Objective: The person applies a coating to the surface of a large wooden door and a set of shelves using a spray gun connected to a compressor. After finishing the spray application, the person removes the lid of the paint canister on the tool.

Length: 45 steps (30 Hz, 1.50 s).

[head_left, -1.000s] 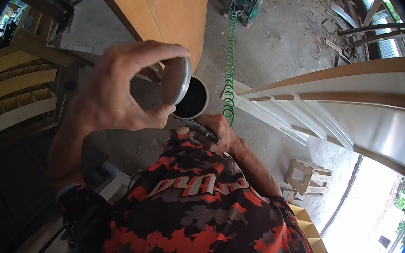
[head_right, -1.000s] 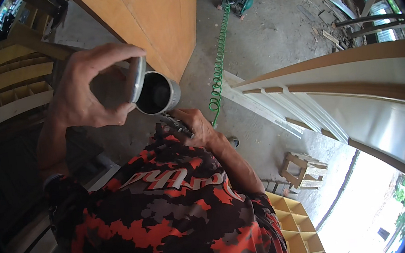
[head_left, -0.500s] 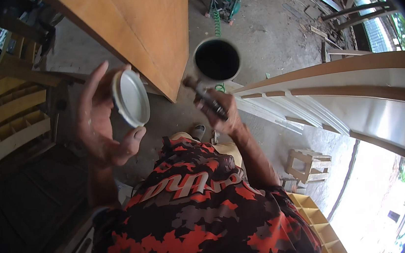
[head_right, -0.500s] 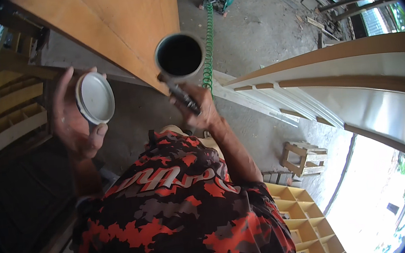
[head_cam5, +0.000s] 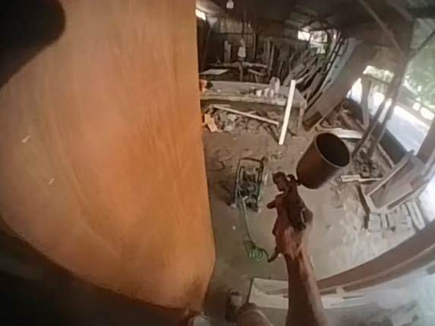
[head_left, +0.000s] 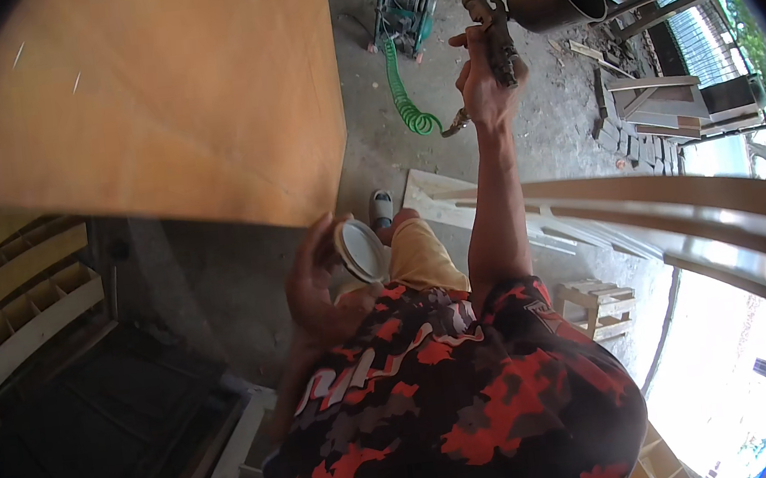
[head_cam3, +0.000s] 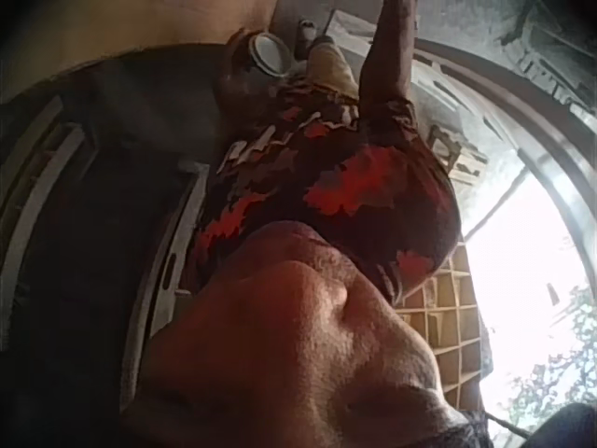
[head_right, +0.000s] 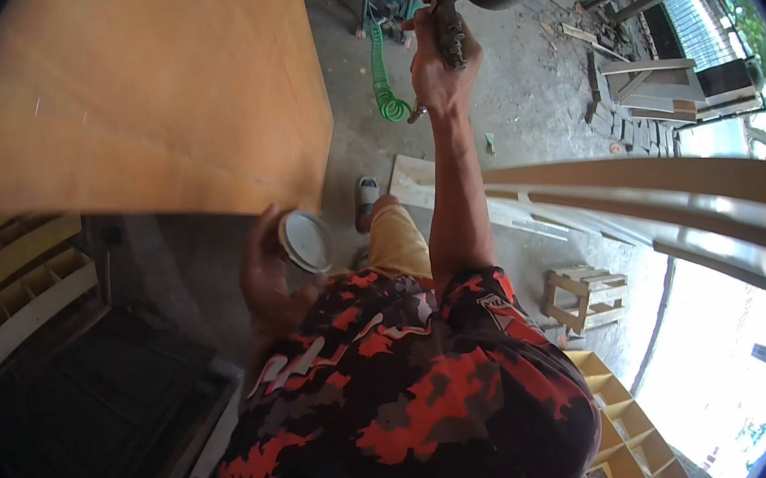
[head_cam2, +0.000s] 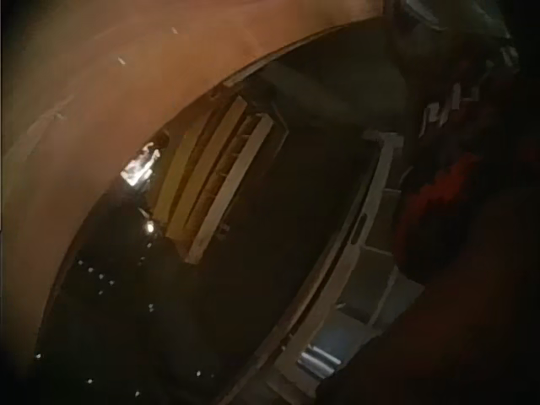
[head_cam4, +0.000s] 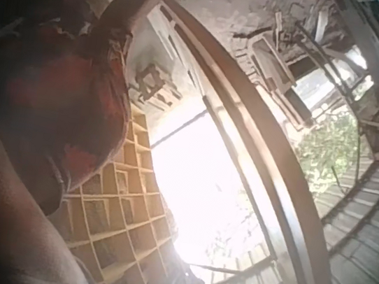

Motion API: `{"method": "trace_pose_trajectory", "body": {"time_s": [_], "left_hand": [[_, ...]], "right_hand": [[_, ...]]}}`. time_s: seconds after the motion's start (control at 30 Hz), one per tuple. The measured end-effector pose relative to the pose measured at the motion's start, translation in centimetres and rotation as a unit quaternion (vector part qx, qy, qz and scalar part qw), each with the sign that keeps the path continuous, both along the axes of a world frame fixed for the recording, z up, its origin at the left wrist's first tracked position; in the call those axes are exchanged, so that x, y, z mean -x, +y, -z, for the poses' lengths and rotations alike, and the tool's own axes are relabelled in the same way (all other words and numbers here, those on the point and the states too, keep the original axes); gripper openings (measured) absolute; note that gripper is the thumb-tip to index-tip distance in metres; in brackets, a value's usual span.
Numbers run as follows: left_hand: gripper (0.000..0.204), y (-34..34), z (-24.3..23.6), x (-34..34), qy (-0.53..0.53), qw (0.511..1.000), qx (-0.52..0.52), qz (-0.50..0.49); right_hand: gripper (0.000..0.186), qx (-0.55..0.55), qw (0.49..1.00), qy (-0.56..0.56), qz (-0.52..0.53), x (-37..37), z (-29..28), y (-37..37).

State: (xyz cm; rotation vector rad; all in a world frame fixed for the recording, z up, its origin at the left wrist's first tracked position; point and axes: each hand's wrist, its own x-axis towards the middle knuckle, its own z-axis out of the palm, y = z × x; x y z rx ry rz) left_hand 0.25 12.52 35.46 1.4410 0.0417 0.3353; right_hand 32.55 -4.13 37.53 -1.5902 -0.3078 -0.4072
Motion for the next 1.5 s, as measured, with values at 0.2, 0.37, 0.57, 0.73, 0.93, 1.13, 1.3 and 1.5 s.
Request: {"method": "trace_pose_trajectory", "body": {"time_s": [0.2,0.37,0.57,0.73,0.93,1.13,1.3,1.5], "left_hand": [[0.095,-0.7,1.9,-9.6,0.078,0.996,-0.004,-0.048],[0.094,3.0,4.1,-24.3,0.094,0.994,-0.053,-0.016],[0.096,3.8,4.0,-35.3,0.156,0.987,0.030,-0.024],[0.099,5.1,5.8,-48.7,0.087,0.994,0.045,0.056],[0.100,4.9,6.6,-60.4,0.107,0.993,0.029,0.051],[0.102,3.8,8.8,-75.5,0.149,0.987,-0.015,0.054],[0.101,1.8,10.4,-87.8,0.143,0.989,0.016,0.033],[0.101,-3.1,8.6,-103.1,0.051,0.994,-0.033,0.090]], "right_hand": [[0.019,0.016,0.996,-0.032,0.084,-13.2,3.3,1.3],[0.018,0.018,0.993,0.006,0.115,-27.2,5.2,1.7],[0.016,0.026,0.995,0.009,0.093,-34.2,4.8,-0.3],[0.018,0.089,0.980,-0.008,0.179,-43.0,3.3,-6.3],[0.025,0.060,0.974,0.107,0.189,-48.9,-4.4,-13.0],[0.017,-0.015,0.981,0.066,0.183,-57.7,-7.8,-17.6],[0.019,0.041,0.981,0.048,0.184,-66.4,-6.7,-22.8],[0.024,0.017,0.979,0.078,0.186,-74.3,-5.8,-28.9]]}}
